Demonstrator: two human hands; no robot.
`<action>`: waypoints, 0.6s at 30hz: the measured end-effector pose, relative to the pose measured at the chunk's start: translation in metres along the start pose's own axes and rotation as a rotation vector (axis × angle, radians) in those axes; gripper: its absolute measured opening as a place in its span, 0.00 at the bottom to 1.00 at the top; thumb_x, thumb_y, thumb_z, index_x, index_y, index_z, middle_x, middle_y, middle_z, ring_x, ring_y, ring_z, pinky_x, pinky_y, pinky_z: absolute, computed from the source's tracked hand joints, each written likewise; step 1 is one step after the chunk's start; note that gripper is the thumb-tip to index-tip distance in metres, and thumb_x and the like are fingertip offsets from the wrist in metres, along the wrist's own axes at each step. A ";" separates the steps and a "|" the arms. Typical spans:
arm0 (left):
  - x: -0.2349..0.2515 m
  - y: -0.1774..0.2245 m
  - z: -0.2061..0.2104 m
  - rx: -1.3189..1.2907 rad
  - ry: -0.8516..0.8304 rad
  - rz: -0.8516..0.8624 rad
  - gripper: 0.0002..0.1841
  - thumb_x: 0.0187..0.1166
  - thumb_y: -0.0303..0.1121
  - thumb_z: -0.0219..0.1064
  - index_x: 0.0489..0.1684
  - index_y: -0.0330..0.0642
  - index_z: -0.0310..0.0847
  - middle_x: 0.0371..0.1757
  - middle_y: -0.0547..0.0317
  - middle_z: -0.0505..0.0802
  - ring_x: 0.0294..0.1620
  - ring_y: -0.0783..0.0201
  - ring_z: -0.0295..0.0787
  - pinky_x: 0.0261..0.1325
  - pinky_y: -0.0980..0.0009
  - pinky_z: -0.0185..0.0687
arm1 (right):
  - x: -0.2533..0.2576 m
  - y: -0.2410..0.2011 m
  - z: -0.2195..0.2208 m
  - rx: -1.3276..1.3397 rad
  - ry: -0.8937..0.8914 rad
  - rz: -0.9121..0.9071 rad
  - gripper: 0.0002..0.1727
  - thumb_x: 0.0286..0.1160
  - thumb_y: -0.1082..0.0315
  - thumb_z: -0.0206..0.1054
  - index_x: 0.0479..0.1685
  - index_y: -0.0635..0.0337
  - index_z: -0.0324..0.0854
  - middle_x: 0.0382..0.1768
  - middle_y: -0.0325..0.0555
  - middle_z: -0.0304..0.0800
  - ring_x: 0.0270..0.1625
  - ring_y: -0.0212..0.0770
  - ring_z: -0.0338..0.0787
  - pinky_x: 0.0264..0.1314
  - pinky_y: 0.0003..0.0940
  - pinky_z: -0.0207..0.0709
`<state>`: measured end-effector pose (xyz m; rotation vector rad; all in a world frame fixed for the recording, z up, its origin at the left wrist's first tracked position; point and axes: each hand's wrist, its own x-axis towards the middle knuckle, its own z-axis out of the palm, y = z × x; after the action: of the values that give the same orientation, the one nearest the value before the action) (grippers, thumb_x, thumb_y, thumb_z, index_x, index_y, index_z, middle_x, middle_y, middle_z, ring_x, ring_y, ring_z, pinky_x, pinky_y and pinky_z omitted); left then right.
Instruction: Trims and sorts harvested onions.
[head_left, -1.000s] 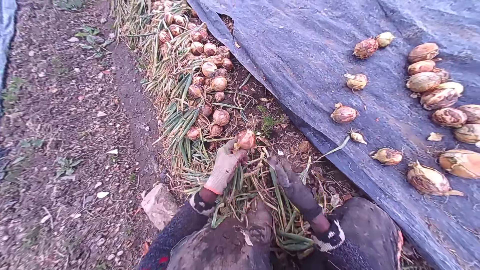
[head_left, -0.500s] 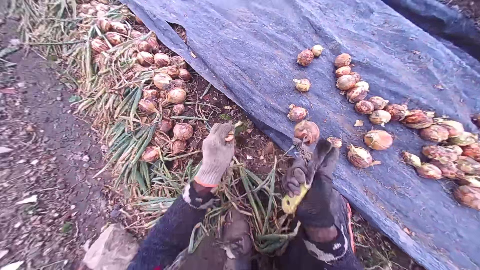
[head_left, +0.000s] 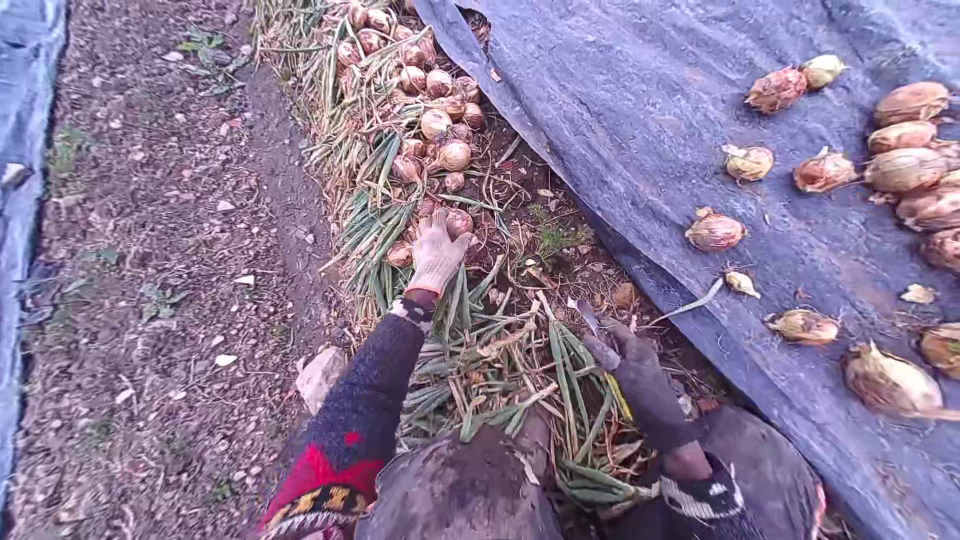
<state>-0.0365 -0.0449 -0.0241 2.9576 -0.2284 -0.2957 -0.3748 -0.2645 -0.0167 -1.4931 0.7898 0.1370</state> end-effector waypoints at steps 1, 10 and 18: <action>0.016 -0.002 0.011 0.061 -0.020 -0.022 0.51 0.59 0.64 0.76 0.90 0.58 0.63 0.79 0.36 0.77 0.74 0.34 0.79 0.67 0.34 0.78 | 0.002 -0.001 0.003 -0.020 0.003 -0.033 0.33 0.73 0.44 0.72 0.75 0.51 0.80 0.62 0.43 0.91 0.62 0.36 0.91 0.66 0.44 0.85; -0.044 -0.020 -0.004 -0.258 0.000 0.278 0.54 0.47 0.61 0.85 0.83 0.49 0.70 0.77 0.51 0.83 0.76 0.58 0.80 0.77 0.54 0.79 | 0.015 -0.002 0.029 -0.111 0.032 -0.076 0.43 0.75 0.33 0.65 0.86 0.49 0.69 0.74 0.43 0.84 0.74 0.35 0.84 0.79 0.45 0.77; -0.169 0.039 -0.046 -0.614 -0.474 0.479 0.52 0.50 0.63 0.86 0.80 0.50 0.72 0.71 0.62 0.87 0.68 0.72 0.85 0.72 0.64 0.86 | 0.006 -0.005 0.057 0.241 -0.101 -0.325 0.43 0.78 0.36 0.63 0.80 0.65 0.70 0.57 0.45 0.90 0.56 0.33 0.89 0.63 0.34 0.85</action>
<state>-0.1960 -0.0482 0.0582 2.1131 -0.7340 -0.8182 -0.3459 -0.2151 -0.0223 -1.3528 0.4568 -0.1221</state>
